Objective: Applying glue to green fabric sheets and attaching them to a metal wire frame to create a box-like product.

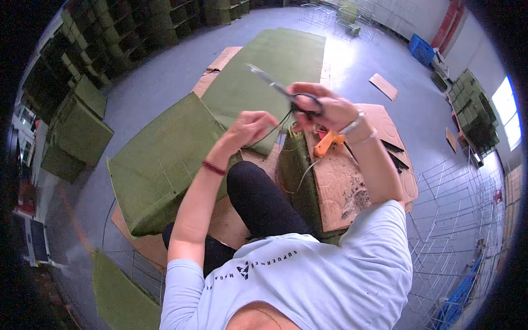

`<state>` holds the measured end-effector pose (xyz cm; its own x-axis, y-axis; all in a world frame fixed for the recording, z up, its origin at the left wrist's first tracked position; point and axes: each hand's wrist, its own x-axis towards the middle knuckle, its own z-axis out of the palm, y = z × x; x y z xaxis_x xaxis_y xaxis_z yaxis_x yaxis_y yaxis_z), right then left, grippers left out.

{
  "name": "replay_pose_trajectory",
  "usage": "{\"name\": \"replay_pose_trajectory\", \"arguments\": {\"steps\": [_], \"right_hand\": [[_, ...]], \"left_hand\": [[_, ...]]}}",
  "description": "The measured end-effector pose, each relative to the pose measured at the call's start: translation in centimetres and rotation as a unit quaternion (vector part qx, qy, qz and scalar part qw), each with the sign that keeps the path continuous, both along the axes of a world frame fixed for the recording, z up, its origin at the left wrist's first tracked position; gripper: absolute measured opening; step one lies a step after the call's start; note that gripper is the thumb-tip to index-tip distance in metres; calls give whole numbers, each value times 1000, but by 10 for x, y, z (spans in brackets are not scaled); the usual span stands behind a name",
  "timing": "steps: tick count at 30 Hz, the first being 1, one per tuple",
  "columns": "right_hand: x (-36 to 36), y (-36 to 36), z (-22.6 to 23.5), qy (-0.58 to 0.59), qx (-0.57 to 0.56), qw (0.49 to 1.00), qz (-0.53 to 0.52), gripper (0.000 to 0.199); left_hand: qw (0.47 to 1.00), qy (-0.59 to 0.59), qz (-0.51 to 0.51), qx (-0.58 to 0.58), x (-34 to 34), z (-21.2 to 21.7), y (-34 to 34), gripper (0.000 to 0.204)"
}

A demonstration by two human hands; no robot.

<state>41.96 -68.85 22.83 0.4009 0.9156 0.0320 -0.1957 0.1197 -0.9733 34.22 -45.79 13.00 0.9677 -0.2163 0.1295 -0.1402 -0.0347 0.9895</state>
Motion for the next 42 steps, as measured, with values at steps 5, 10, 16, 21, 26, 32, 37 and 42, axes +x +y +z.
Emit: {"name": "replay_pose_trajectory", "arguments": {"steps": [5, 10, 16, 21, 26, 32, 37, 42], "right_hand": [[55, -142, -34, -108, -78, 985, -110, 52], [47, -293, -129, -69, -254, 902, -342, 25], [31, -351, -239, -97, -574, 668, -463, 5], [42, -383, -291, -153, -550, 680, -459, 19], [45, -390, -289, -300, -685, 576, -330, 24], [68, -353, -257, -376, -767, 435, -285, 22], [82, -327, -271, -444, -713, 383, -384, 24], [63, -303, -280, -465, -666, 414, -411, 23]], "left_hand": [[995, 93, 21, -31, -41, -14, 74, 27], [989, 110, 101, -26, -82, -8, 116, 27], [945, 54, 259, -193, -135, -1, 189, 22], [830, -93, 339, -434, -249, 23, 324, 17], [814, -222, 361, -396, -460, 64, 397, 20], [761, -307, 461, -339, -657, 97, 344, 15], [669, -395, 529, -343, -796, 105, 253, 21], [510, -395, 737, -204, -931, 93, 95, 27]]}}
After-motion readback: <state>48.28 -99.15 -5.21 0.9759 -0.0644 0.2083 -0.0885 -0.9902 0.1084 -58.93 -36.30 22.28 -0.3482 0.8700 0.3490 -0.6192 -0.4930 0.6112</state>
